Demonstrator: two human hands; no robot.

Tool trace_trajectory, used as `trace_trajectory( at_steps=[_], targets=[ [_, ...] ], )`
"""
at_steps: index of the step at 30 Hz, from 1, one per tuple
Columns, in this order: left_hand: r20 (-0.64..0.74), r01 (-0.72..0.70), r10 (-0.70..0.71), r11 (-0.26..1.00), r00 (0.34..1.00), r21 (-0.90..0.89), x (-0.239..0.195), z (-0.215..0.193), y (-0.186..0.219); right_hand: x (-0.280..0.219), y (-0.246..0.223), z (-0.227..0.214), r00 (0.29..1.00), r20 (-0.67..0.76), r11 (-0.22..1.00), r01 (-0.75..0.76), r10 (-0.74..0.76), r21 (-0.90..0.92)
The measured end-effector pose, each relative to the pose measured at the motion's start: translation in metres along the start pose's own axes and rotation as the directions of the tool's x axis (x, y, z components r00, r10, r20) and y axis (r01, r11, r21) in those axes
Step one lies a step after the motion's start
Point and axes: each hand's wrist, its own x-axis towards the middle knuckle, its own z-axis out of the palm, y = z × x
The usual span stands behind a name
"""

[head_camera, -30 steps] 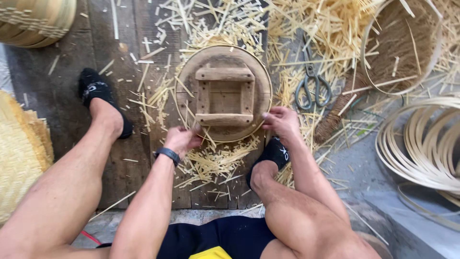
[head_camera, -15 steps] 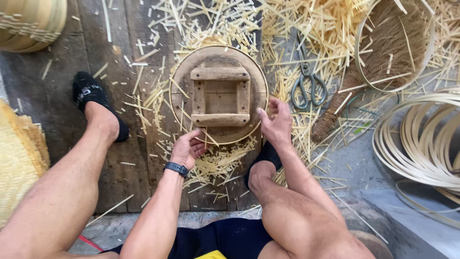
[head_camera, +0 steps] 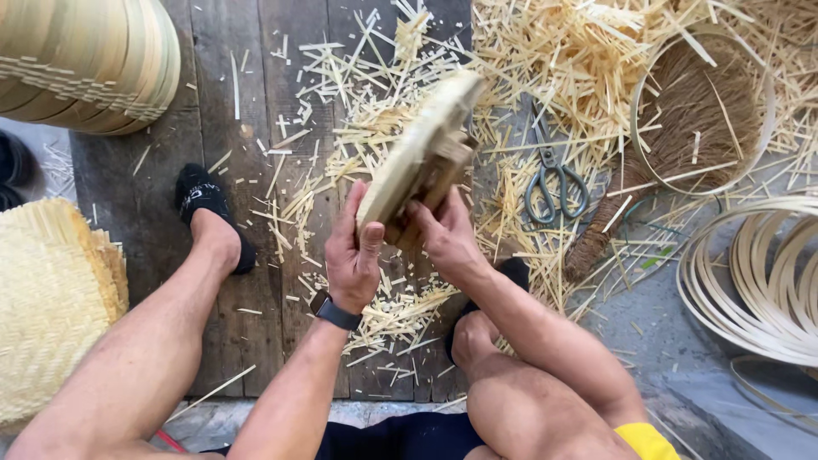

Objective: The person sits on the floor and repeatedly places a woven bamboo mat over a circular bamboo frame, then uses shears to trim the excess matting flush with the frame edge. After each trim, the finished tray is stacked with others nearby.

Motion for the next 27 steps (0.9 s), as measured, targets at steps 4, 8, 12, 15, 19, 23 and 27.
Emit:
trace_trajectory(
  at_steps=[4, 8, 12, 15, 19, 23, 27],
  targets=[
    [-0.097, 0.2, -0.185, 0.963, 0.978, 0.178, 0.011, 0.001, -0.032, -0.028, 0.015, -0.067, 0.997, -0.008, 0.909, -0.069, 0.08, 0.411],
    [-0.337, 0.017, 0.015, 0.996, 0.941, 0.09, 0.066, -0.027, -0.039, -0.067, 0.016, -0.117, 0.999, -0.05, 0.893, 0.014, 0.01, 0.451],
    [-0.086, -0.126, 0.134, 0.987, 0.987, 0.098, 0.109, -0.114, -0.015, -0.068, 0.054, -0.109, 0.999, 0.047, 0.678, -0.05, 0.023, 0.733],
    [-0.18, 0.264, -0.242, 0.958, 0.953, 0.111, 0.137, -0.149, -0.015, -0.042, 0.087, -0.086, 0.972, 0.077, 0.747, -0.218, 0.22, 0.628],
    [-0.19, 0.491, -0.457, 0.846, 0.869, 0.211, 0.144, -0.155, -0.052, -0.037, 0.102, -0.077, 0.962, 0.101, 0.84, -0.27, 0.252, 0.471],
    [-0.047, 0.452, -0.451, 0.876, 0.891, 0.171, 0.142, -0.123, -0.104, -0.06, 0.095, -0.085, 0.947, -0.081, 0.934, -0.288, 0.31, 0.21],
    [0.064, 0.312, -0.341, 0.909, 0.938, 0.275, 0.139, -0.087, -0.119, -0.084, 0.088, -0.091, 0.924, -0.382, 0.879, -0.178, -0.005, -0.442]
  ],
)
